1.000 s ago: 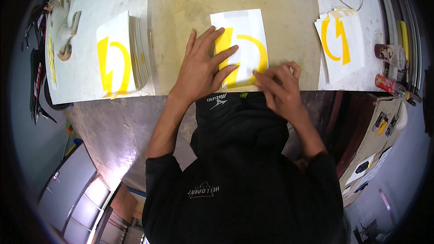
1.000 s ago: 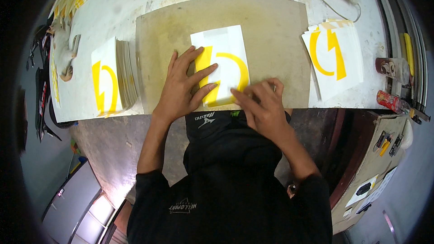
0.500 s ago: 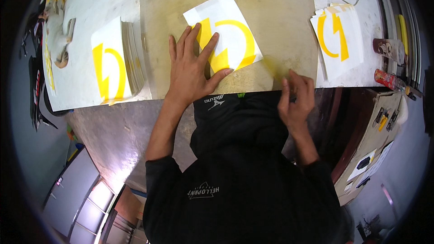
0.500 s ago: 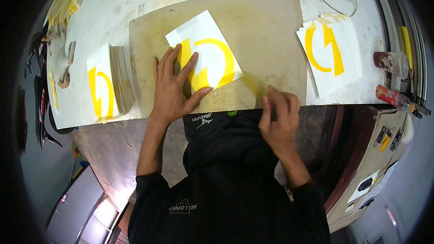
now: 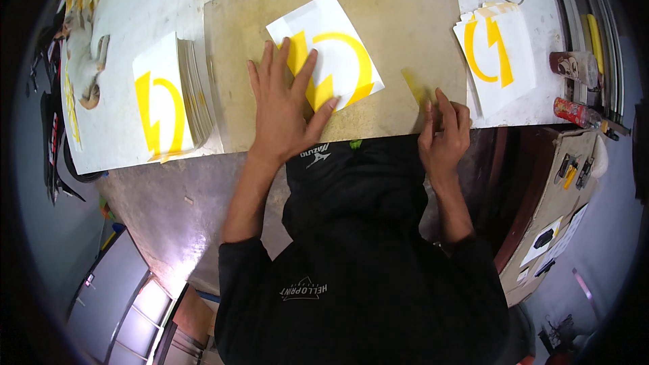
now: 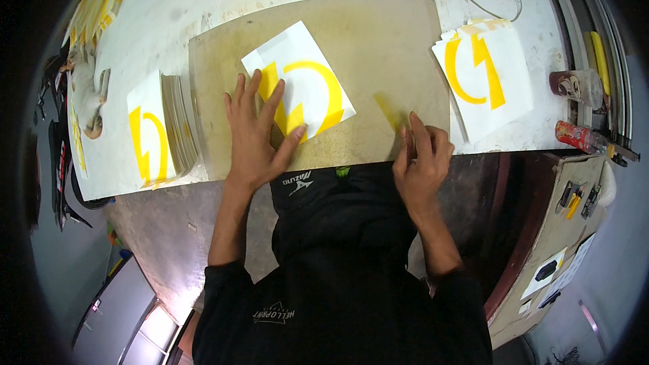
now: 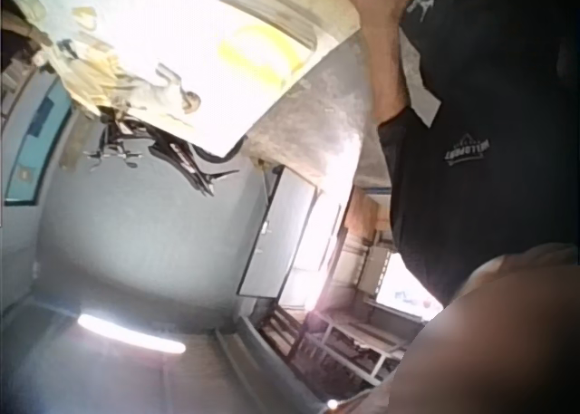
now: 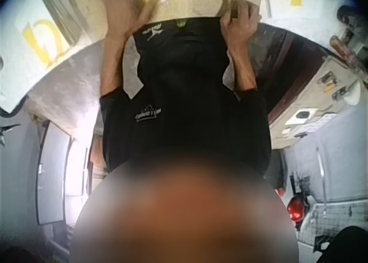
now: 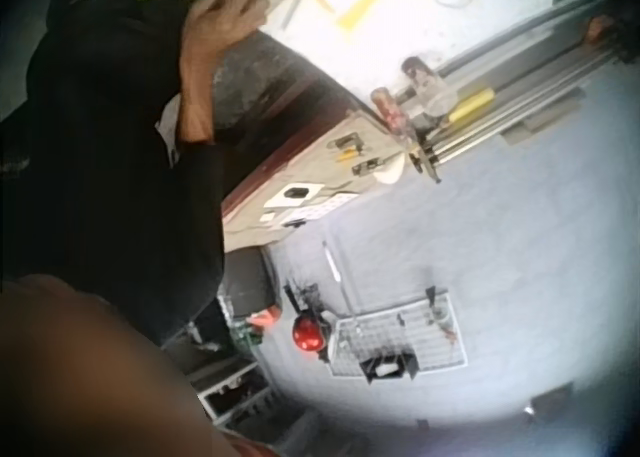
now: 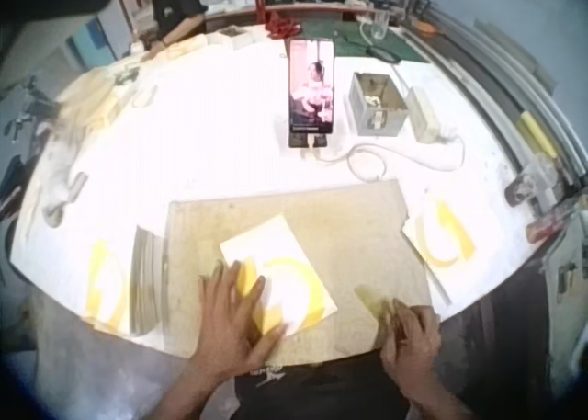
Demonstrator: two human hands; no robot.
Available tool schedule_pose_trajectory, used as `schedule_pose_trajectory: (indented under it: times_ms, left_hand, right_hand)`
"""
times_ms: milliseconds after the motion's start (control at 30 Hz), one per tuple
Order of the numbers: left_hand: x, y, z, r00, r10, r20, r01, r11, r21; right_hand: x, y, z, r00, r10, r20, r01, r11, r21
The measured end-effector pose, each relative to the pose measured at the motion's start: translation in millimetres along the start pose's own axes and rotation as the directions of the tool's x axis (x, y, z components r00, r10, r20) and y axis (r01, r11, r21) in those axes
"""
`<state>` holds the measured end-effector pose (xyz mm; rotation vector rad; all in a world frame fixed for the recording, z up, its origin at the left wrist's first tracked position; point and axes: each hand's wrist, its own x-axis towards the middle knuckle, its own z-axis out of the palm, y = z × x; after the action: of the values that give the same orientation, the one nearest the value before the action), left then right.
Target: The person repeatedly folds white paper sheets with yellow printed designs in half on a workbench. They smooth each fold with their hands and place the folded sheets into a growing stack. The process is repeated for multiple sheets throughout the clip.
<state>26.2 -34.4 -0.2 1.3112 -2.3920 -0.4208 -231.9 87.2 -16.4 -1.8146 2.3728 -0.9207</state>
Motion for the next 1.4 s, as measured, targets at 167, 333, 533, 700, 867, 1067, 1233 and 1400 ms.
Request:
schedule_pose_trajectory:
  times_ms: [167, 333, 533, 700, 867, 1067, 1233, 1400]
  left_hand:
    - [-15, 37, 21, 0.996, 0.087, -0.036, -0.089, 0.992, -0.084]
    - [-3, 33, 1, 0.957, -0.250, -0.147, 0.115, 0.791, -0.601]
    - [-26, -22, -105, 0.592, -0.570, -0.570, -0.206, 0.576, -0.791]
    - [-58, -61, -178, 0.874, -0.128, -0.469, 0.102, 0.992, -0.080]
    - [-101, -84, -172, 0.945, -0.249, -0.211, 0.276, 0.954, 0.114]
    - [-104, -60, -160, 0.893, -0.146, -0.425, 0.238, 0.956, 0.172]
    - [-94, -7, -71, 0.872, -0.354, -0.337, 0.089, 0.793, -0.602]
    - [-36, 19, -12, 0.742, -0.599, 0.300, 0.304, -0.097, -0.948]
  right_hand:
    - [35, 17, -12, 0.988, -0.153, -0.001, 0.146, 0.945, -0.291]
    - [71, 77, -30, 0.999, -0.012, -0.040, 0.005, 0.983, -0.183]
    - [72, 83, -38, 0.990, -0.124, 0.071, 0.140, 0.943, -0.303]
    - [70, 91, -36, 0.989, -0.054, 0.136, 0.089, 0.960, -0.265]
    - [76, 99, -39, 0.991, -0.045, 0.124, 0.063, 0.987, -0.150]
    - [69, 84, -47, 0.986, -0.080, -0.146, 0.048, 0.977, -0.209]
    - [44, -7, -32, 0.893, -0.440, -0.089, 0.442, 0.897, 0.003]
    - [13, -50, -6, 0.723, -0.658, 0.210, 0.596, 0.748, 0.292]
